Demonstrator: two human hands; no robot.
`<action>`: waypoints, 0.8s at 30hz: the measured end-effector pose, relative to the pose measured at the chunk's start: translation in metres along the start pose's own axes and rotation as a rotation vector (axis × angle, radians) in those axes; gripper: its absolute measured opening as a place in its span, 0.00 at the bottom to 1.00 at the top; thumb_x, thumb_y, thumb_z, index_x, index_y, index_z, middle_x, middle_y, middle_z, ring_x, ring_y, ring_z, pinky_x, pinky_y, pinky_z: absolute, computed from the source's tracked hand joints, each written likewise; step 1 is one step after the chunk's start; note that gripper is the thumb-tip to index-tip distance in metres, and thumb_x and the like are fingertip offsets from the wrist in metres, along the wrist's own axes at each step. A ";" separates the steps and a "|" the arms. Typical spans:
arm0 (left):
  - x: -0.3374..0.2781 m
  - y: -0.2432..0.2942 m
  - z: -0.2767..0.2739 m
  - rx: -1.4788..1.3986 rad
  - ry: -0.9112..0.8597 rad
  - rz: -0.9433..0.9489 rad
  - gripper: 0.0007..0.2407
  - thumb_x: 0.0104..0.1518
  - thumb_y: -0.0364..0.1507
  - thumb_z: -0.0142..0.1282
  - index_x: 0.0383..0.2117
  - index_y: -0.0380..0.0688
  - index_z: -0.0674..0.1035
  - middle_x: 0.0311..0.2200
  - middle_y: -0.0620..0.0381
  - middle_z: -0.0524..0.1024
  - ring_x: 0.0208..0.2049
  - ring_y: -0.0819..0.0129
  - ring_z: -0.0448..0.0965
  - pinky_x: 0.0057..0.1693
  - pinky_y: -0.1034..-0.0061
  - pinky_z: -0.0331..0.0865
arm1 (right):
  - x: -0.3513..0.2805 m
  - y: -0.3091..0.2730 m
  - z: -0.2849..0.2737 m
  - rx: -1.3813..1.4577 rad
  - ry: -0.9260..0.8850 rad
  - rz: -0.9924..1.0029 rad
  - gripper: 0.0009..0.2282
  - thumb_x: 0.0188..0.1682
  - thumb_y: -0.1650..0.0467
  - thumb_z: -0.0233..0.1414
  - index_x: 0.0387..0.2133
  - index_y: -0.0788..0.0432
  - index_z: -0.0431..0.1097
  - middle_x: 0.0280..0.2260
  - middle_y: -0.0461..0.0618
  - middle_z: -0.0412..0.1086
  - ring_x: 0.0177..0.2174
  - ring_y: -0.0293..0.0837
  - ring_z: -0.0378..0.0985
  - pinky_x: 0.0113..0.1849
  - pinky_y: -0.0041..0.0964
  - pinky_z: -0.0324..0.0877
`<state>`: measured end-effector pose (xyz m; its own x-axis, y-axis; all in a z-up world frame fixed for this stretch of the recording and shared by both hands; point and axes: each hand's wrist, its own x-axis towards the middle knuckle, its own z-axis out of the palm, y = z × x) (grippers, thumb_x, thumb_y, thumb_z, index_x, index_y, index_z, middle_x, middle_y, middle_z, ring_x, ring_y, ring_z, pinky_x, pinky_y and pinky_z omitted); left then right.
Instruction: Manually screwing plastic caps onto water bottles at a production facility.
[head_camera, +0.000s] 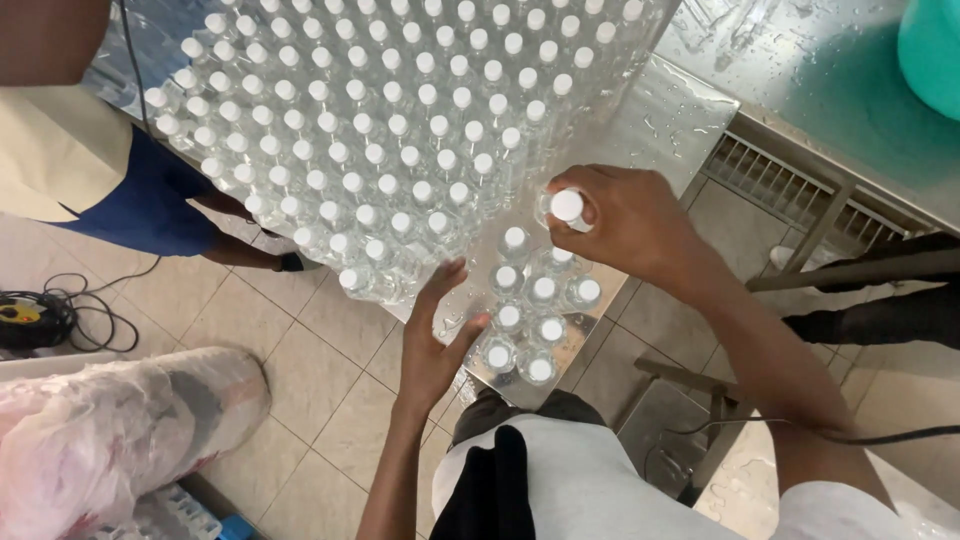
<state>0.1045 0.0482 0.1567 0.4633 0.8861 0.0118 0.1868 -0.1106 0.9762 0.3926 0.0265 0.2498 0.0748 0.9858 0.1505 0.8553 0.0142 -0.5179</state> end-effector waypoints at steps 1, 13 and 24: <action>0.013 0.006 0.001 0.034 -0.062 0.115 0.27 0.58 0.33 0.71 0.65 0.41 0.74 0.68 0.46 0.71 0.74 0.45 0.63 0.76 0.52 0.58 | -0.002 -0.015 -0.016 0.084 0.007 -0.010 0.12 0.47 0.70 0.68 0.42 0.64 0.81 0.25 0.61 0.76 0.26 0.56 0.83 0.31 0.49 0.78; 0.024 -0.068 0.007 -0.690 -0.472 -0.328 0.32 0.64 0.50 0.61 0.69 0.44 0.68 0.51 0.39 0.80 0.49 0.51 0.87 0.55 0.56 0.82 | 0.028 0.001 0.084 0.798 -0.118 0.345 0.19 0.56 0.72 0.55 0.61 0.63 0.70 0.22 0.53 0.70 0.20 0.38 0.73 0.20 0.30 0.68; 0.018 -0.128 -0.041 -0.744 -0.415 -0.546 0.24 0.69 0.45 0.58 0.63 0.41 0.72 0.56 0.38 0.82 0.54 0.50 0.86 0.58 0.57 0.82 | -0.017 -0.027 0.098 0.618 -0.146 0.403 0.13 0.60 0.74 0.55 0.56 0.66 0.76 0.25 0.63 0.73 0.23 0.47 0.75 0.26 0.39 0.74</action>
<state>0.0538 0.0970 0.0404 0.7670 0.4894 -0.4149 -0.0586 0.6974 0.7142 0.3183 0.0260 0.1783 0.2158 0.9460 -0.2420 0.3293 -0.3038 -0.8940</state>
